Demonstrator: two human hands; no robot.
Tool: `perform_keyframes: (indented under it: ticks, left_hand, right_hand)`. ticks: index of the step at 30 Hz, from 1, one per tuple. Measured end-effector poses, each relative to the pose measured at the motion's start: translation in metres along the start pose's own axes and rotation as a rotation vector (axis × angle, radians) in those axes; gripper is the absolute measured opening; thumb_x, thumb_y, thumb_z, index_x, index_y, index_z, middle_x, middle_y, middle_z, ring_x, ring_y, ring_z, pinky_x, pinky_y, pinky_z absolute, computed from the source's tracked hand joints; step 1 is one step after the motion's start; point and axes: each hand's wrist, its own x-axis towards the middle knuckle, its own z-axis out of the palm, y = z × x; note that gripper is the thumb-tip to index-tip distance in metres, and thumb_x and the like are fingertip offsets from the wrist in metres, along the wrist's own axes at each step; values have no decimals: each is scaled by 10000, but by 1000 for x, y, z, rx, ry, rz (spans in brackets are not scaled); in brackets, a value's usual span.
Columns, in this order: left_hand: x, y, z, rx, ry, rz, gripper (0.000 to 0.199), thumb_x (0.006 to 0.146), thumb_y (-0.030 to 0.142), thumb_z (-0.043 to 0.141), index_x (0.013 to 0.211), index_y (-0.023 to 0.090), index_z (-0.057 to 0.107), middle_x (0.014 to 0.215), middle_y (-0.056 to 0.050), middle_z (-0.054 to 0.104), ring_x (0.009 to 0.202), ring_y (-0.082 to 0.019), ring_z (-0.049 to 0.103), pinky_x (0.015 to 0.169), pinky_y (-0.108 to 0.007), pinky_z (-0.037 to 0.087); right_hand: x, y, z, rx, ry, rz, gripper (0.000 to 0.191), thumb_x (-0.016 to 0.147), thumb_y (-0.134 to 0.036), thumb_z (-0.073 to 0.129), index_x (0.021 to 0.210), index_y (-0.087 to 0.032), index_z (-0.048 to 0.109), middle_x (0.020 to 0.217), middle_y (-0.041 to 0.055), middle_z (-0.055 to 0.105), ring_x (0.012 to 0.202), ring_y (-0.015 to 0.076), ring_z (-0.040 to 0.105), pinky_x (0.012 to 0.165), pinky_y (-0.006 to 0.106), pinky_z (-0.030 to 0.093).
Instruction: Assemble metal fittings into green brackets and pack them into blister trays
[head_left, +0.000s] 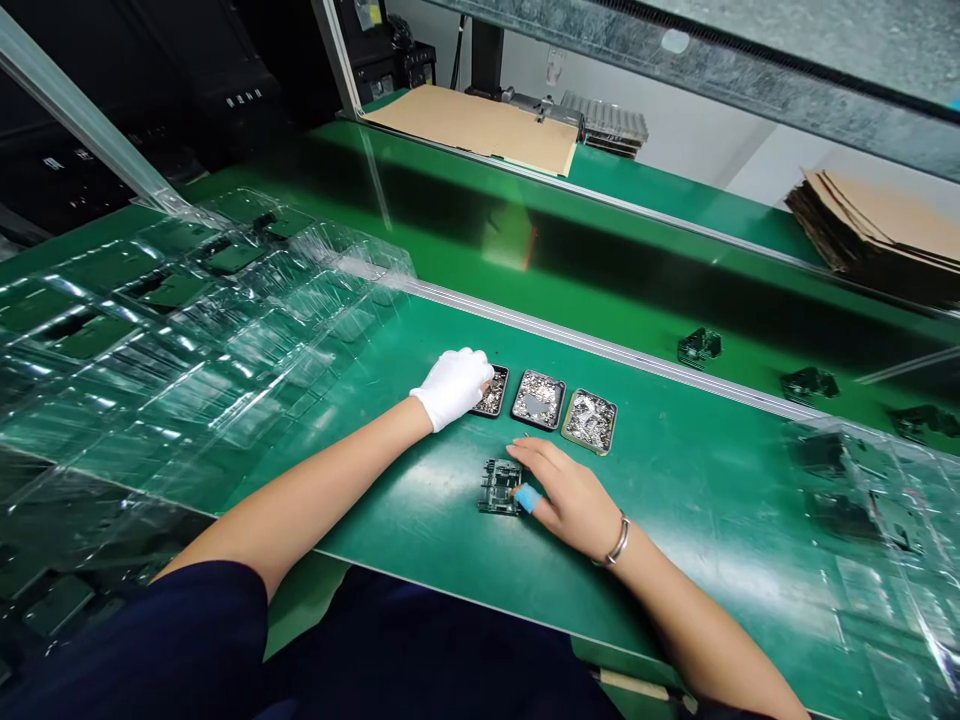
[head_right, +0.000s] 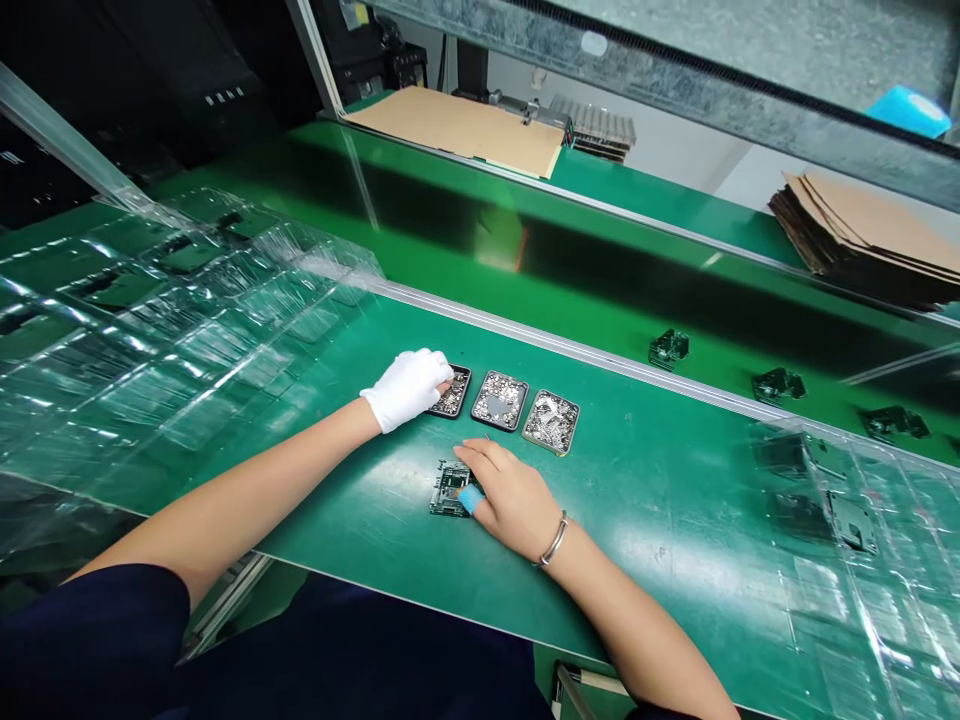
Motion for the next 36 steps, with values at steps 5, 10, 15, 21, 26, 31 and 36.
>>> perform_keyframes:
  ticks: [5, 10, 15, 21, 26, 31, 36]
  left_hand:
    - [-17, 1, -21, -26, 93, -39, 280, 892, 237, 423, 919, 144, 686, 962, -123, 650, 915, -268, 585, 735, -363, 441]
    - [-57, 32, -40, -155, 239, 210, 269, 888, 254, 431, 786, 143, 653, 802, -80, 634, 773, -213, 579, 694, -330, 451]
    - [-78, 56, -41, -417, 337, 353, 256, 889, 205, 425, 689, 156, 576, 682, -37, 565, 639, -165, 525, 624, -297, 440]
    - [-79, 58, -42, -744, 469, 280, 160, 892, 238, 502, 753, 179, 555, 752, -11, 591, 719, -141, 558, 686, -270, 466]
    - [-75, 62, -40, -761, 542, 261, 168, 905, 276, 491, 799, 174, 572, 778, -17, 609, 719, -132, 580, 666, -258, 482]
    - [-70, 64, -38, -744, 586, 232, 233, 922, 305, 466, 781, 176, 599, 774, -24, 639, 721, -134, 600, 684, -260, 492]
    - [-64, 65, -39, -766, 563, 255, 240, 910, 287, 490, 721, 171, 582, 715, -12, 623, 679, -126, 580, 672, -253, 483]
  right_hand:
    - [1, 3, -3, 90, 96, 12, 384, 910, -224, 432, 1293, -191, 437, 1262, 138, 553, 1121, 232, 577, 911, 411, 533]
    - [10, 0, -1, 389, 307, 69, 314, 909, -256, 477, 1221, -225, 454, 1058, 84, 615, 833, 154, 644, 752, 321, 567]
    - [19, -8, 0, 652, 386, 169, 89, 862, -296, 555, 898, -220, 528, 787, 14, 614, 674, 131, 624, 611, 262, 529]
    - [31, -15, -2, 1158, 418, 259, 251, 767, -401, 687, 815, -214, 527, 713, -23, 587, 597, 108, 593, 593, 259, 518]
    - [34, -16, 2, 1457, 368, 349, 310, 692, -427, 755, 808, -216, 559, 736, -35, 550, 610, 79, 546, 543, 204, 534]
    - [31, -10, -6, 1453, 365, 316, 290, 685, -375, 775, 825, -213, 578, 694, -47, 557, 591, 74, 566, 546, 213, 571]
    - [31, -5, -13, 1411, 339, 353, 311, 653, -368, 799, 788, -198, 578, 640, -52, 576, 550, 76, 592, 567, 231, 580]
